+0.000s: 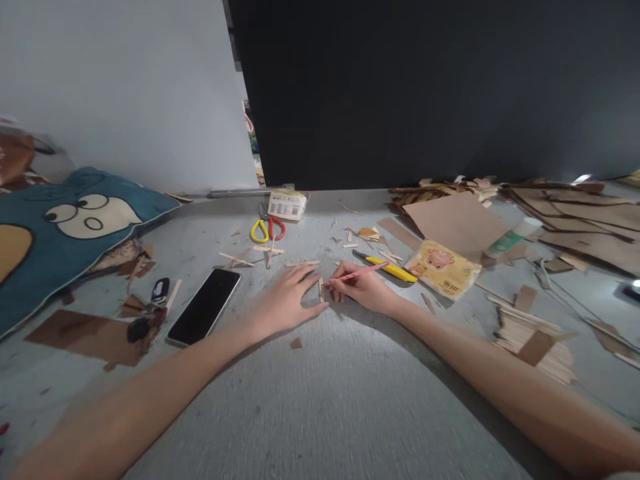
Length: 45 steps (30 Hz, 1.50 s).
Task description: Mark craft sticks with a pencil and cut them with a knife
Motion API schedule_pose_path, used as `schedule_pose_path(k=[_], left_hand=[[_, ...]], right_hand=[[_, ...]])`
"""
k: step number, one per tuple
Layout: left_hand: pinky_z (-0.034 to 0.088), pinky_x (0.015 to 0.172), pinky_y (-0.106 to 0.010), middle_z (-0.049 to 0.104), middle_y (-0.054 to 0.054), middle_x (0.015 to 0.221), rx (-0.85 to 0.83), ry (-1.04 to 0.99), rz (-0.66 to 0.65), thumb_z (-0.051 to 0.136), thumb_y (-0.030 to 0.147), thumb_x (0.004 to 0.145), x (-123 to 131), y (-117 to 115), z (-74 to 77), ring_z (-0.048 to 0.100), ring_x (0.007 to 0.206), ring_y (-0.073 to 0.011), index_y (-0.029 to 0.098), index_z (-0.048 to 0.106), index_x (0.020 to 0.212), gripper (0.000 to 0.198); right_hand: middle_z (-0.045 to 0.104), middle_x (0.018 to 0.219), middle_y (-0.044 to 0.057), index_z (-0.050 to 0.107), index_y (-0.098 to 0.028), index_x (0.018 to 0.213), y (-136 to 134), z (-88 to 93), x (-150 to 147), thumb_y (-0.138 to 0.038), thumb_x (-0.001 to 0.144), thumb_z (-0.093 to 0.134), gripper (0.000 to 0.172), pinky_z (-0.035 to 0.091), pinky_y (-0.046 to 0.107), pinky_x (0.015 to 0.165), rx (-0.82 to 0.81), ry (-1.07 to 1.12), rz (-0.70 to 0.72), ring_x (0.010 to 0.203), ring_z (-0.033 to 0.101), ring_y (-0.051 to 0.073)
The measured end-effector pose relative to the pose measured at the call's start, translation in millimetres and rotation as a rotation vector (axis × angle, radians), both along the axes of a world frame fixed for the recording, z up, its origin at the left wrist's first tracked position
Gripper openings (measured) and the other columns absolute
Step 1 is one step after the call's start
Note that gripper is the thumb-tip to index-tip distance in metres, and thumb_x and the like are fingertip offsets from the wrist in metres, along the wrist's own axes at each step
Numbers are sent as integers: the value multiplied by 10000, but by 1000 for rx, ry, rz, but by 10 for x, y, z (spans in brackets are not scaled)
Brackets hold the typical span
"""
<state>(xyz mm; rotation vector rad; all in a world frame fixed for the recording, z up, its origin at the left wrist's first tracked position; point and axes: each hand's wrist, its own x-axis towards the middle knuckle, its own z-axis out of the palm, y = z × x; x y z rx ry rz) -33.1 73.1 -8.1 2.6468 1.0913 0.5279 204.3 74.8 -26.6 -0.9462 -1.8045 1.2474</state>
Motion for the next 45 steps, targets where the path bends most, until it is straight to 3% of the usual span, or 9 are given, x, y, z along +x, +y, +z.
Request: schedule_pose_path(k=[45], left_hand=[[373, 1254, -514, 505, -108, 1610, 7, -1, -4, 663, 544, 963, 3, 2, -8, 448, 1501, -323, 238, 612, 1427, 558]], right_hand=[[675, 704, 16, 570, -223, 892, -1, -20, 16, -641, 972, 629, 430, 542, 315, 608, 46, -10, -7, 601, 615, 149]])
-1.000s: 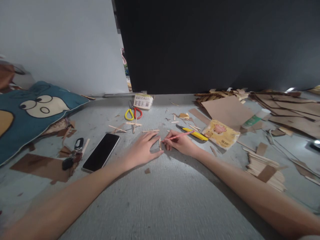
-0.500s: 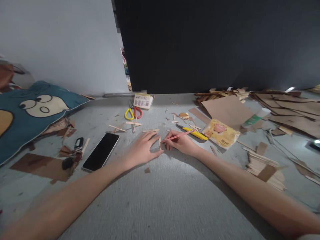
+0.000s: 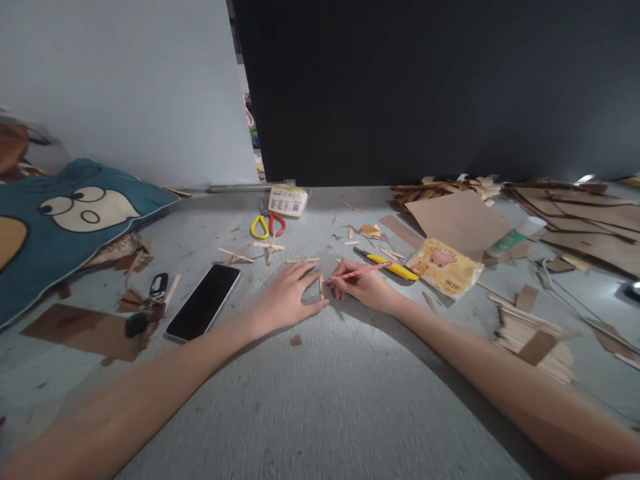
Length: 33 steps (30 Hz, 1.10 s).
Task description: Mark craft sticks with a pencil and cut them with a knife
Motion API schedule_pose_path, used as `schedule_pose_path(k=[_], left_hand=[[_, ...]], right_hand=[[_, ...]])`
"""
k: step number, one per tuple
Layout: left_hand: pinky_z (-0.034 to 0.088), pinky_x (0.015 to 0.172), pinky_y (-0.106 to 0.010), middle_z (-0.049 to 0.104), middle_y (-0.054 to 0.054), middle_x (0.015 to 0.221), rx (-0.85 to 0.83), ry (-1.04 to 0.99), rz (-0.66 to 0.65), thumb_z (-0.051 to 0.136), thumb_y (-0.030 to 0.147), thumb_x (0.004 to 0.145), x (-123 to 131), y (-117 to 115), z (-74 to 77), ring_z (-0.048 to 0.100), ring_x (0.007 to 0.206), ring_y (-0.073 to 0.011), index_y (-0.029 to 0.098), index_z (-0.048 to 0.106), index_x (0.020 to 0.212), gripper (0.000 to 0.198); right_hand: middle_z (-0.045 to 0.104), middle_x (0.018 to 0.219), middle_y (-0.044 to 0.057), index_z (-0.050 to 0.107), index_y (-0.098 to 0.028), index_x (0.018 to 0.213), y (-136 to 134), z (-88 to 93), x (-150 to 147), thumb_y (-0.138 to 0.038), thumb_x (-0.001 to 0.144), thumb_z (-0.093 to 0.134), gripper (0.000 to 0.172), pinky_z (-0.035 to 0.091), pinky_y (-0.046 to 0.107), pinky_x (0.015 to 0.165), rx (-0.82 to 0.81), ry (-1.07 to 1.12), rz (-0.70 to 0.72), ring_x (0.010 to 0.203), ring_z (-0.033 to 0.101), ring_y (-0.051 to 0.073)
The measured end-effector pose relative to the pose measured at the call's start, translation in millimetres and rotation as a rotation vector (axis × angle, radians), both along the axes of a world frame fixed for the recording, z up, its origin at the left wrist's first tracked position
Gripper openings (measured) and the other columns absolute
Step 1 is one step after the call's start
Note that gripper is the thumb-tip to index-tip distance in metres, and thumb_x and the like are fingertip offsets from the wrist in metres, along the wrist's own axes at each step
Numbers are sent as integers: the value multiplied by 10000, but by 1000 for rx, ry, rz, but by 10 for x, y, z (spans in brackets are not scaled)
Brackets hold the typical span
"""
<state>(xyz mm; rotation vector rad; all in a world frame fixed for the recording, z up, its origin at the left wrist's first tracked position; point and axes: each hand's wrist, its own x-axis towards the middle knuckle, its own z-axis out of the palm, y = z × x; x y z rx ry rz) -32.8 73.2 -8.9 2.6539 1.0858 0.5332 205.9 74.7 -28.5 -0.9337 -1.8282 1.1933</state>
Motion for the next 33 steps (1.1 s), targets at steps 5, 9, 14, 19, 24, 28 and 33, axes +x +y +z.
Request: schedule_pose_path(k=[5, 9, 14, 19, 24, 28, 33], left_hand=[[390, 1240, -516, 512, -106, 1603, 5, -1, -7, 674, 525, 960, 5, -1, 7, 455, 1492, -321, 248, 613, 1421, 541], [387, 1243, -512, 509, -98, 1605, 1, -5, -8, 673, 523, 963, 3, -2, 3, 449, 1497, -322, 255, 615, 1421, 534], [385, 1243, -514, 497, -95, 1614, -9, -7, -6, 665, 538, 968, -1, -5, 1, 439, 1505, -323, 260, 612, 1428, 541], [379, 1247, -504, 509, -109, 1602, 1, 4, -6, 680, 520, 961, -5, -4, 0, 443, 1500, -321, 237, 610, 1428, 551], [378, 1247, -517, 508, -105, 1605, -10, -16, -10, 667, 515, 964, 0, -9, 5, 448, 1500, -324, 251, 614, 1420, 530], [380, 1246, -512, 510, -110, 1603, -11, -18, -12, 676, 507, 959, 4, -11, 11, 442, 1503, -328, 239, 618, 1413, 530], [385, 1240, -525, 518, -96, 1597, -20, -31, -9, 653, 533, 967, 2, -11, 1, 440, 1505, -328, 269, 608, 1429, 534]], right_hand=[[673, 710, 12, 560, -233, 880, -21, 55, 3, -646, 958, 639, 427, 541, 325, 626, -17, -30, 10, 622, 623, 158], [675, 711, 14, 565, -231, 887, -28, 60, 0, -641, 966, 629, 423, 538, 322, 626, -11, -28, 6, 623, 625, 158], [667, 694, 8, 570, -227, 885, -30, 58, -4, -601, 985, 626, 391, 539, 318, 625, 6, 1, 10, 616, 626, 156], [673, 705, 12, 574, -224, 867, -26, 54, 8, -601, 970, 649, 398, 531, 306, 614, 7, -9, 16, 627, 638, 155], [679, 704, 15, 577, -228, 873, -22, 45, 13, -628, 969, 637, 416, 539, 315, 613, 0, -16, 18, 621, 636, 158], [682, 709, 18, 579, -231, 869, -26, 54, 11, -626, 970, 638, 412, 545, 320, 615, 12, -23, 13, 629, 641, 164], [685, 719, 21, 587, -231, 871, -32, 61, 14, -633, 976, 620, 417, 550, 326, 628, 24, -50, 17, 636, 641, 166]])
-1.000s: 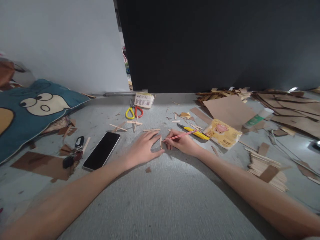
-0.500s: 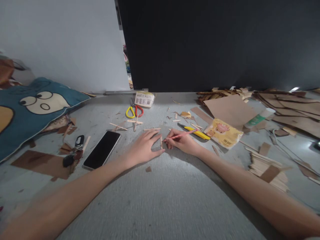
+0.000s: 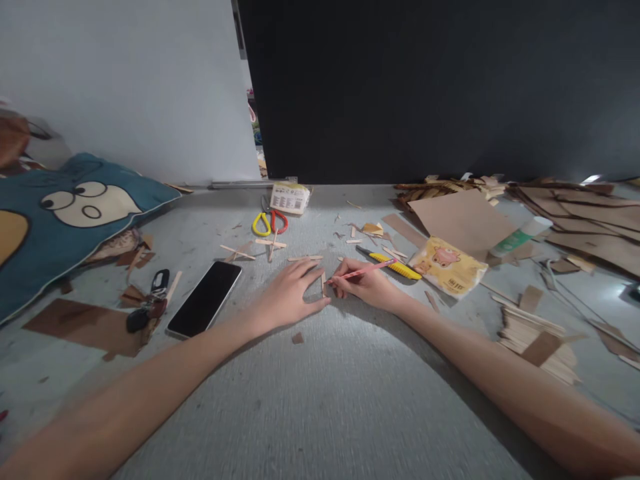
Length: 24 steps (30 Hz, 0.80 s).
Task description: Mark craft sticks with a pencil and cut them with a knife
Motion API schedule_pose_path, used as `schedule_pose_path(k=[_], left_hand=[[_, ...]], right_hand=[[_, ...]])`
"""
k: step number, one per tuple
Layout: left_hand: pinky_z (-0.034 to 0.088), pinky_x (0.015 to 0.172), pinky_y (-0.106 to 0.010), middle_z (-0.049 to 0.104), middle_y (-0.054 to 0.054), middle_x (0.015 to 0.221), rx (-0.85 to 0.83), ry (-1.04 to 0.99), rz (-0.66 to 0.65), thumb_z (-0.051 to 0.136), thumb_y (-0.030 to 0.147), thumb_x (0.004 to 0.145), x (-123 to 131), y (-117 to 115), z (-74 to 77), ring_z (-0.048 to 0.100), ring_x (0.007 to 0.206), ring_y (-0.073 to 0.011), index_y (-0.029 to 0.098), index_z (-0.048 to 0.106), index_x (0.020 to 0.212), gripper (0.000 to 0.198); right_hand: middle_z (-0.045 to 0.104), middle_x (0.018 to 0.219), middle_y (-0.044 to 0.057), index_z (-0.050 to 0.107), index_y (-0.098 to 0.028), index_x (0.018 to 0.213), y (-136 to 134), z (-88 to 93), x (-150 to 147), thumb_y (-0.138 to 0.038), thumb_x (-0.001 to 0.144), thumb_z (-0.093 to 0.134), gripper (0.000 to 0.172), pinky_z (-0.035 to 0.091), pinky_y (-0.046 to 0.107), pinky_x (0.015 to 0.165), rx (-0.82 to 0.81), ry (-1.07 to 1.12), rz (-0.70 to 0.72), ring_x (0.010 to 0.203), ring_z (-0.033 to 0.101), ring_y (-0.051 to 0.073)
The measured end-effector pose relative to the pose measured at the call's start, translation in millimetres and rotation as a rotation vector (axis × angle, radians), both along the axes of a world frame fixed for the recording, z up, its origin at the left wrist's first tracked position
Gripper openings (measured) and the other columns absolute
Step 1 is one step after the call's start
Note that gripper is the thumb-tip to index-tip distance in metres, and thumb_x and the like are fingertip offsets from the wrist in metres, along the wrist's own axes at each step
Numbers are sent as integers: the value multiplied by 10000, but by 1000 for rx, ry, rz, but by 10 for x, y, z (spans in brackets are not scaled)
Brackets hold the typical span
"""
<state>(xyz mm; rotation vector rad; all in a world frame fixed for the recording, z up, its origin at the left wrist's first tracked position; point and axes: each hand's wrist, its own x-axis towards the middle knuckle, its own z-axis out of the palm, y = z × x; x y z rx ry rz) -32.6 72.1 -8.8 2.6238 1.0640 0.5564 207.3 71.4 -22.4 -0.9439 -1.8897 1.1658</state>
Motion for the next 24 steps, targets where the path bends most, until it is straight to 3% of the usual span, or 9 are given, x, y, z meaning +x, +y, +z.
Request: schedule_pose_path(k=[24], left_hand=[[380, 1249, -501, 526, -112, 1589, 24, 27, 6, 687, 528, 956, 4, 9, -10, 446, 1499, -327, 233, 616, 1426, 559]], right_hand=[[672, 734, 19, 594, -223, 904, 4, -30, -5, -630, 999, 588, 418, 537, 322, 632, 17, 1, -20, 644, 632, 166]])
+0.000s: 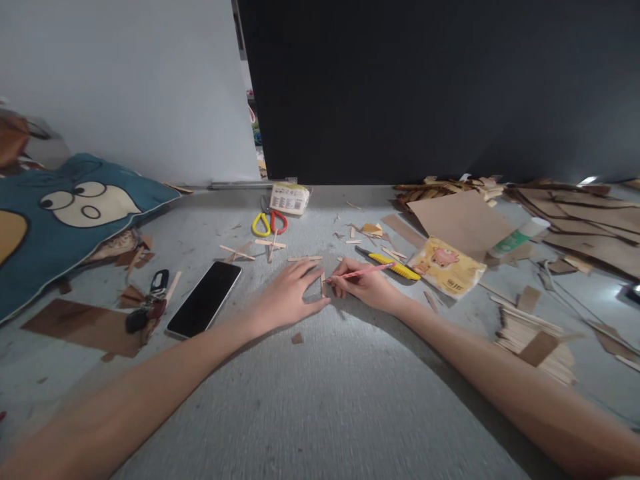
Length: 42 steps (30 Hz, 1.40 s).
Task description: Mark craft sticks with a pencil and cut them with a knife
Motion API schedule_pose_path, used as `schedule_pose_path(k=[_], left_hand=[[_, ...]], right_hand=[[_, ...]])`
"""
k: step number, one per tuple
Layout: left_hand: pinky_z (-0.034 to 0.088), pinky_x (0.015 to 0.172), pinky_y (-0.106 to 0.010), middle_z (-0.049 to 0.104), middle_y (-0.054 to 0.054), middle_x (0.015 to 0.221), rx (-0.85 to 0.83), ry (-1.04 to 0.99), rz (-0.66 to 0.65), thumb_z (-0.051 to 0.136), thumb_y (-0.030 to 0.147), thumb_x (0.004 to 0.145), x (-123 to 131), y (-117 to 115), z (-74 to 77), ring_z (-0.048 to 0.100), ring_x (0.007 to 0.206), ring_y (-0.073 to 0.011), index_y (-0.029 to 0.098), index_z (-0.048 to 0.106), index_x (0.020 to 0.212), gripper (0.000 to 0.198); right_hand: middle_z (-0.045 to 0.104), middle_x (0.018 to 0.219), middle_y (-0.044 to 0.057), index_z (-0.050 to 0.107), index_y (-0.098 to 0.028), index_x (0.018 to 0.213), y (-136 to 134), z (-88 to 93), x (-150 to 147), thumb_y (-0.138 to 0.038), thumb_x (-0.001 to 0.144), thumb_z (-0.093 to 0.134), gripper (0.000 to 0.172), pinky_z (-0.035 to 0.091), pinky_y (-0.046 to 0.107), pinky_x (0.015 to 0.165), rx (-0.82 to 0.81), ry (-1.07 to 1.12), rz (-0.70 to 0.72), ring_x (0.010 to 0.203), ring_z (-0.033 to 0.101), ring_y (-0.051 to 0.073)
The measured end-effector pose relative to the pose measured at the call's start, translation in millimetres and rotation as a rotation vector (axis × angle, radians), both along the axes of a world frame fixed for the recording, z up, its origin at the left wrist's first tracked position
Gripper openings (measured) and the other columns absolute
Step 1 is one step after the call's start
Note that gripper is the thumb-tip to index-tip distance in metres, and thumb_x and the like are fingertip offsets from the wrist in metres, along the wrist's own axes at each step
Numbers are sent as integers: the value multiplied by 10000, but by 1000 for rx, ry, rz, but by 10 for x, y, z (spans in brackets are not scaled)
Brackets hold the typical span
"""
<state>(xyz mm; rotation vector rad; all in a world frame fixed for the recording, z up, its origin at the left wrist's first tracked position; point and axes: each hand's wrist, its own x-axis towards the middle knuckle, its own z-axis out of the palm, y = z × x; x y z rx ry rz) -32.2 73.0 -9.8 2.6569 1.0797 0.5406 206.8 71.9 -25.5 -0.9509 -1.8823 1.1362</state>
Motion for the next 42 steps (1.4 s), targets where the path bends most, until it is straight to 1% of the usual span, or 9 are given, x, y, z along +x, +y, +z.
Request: schedule_pose_path(k=[4, 11, 17, 22, 32, 38, 42], left_hand=[[378, 1249, -508, 514, -107, 1600, -4, 7, 2, 673, 541, 964, -4, -4, 2, 442, 1502, -323, 243, 610, 1430, 556], [370, 1257, -495, 514, -114, 1597, 5, 8, -6, 680, 526, 963, -2, 0, 2, 441, 1503, -315, 232, 611, 1421, 549], [382, 1243, -509, 517, -113, 1593, 5, -5, -15, 668, 517, 969, -6, 2, -4, 436, 1508, -325, 244, 599, 1436, 546], [383, 1243, -511, 527, -125, 1583, 0, -6, -14, 680, 510, 963, -2, -7, 9, 445, 1501, -333, 230, 616, 1417, 538], [391, 1237, -515, 521, -106, 1590, 11, -5, -17, 673, 536, 965, -5, 3, -12, 444, 1499, -328, 249, 608, 1431, 551], [390, 1242, -499, 525, -140, 1585, 0, 14, -3, 686, 523, 962, 2, -12, 21, 444, 1499, -330, 193, 616, 1421, 570], [395, 1238, -507, 525, -134, 1588, 3, 5, -3, 691, 527, 957, 0, -7, 8, 446, 1501, -329, 207, 619, 1416, 564]], right_hand=[[663, 724, 16, 590, -223, 900, 2, -5, -1, -621, 999, 594, 410, 523, 319, 620, -3, 13, 3, 630, 613, 162], [664, 737, 20, 592, -223, 895, 4, 6, 7, -588, 997, 613, 380, 528, 323, 640, -1, 4, 17, 647, 626, 169], [671, 736, 21, 591, -219, 887, 7, 5, 21, -587, 1006, 602, 387, 533, 305, 628, 21, -14, 20, 651, 633, 162], [666, 727, 17, 586, -219, 884, -7, 11, 13, -584, 1008, 604, 386, 534, 306, 631, 8, 9, 16, 649, 631, 159], [660, 717, 15, 581, -224, 894, -10, 26, -3, -650, 994, 581, 437, 529, 315, 622, 4, 9, -1, 627, 624, 163], [659, 705, 9, 579, -228, 888, -5, 13, -5, -650, 993, 583, 435, 526, 310, 626, 10, 8, -6, 627, 626, 159], [665, 700, 9, 576, -229, 885, -6, 5, -8, -648, 986, 599, 432, 522, 302, 602, 0, 37, -6, 615, 628, 156]])
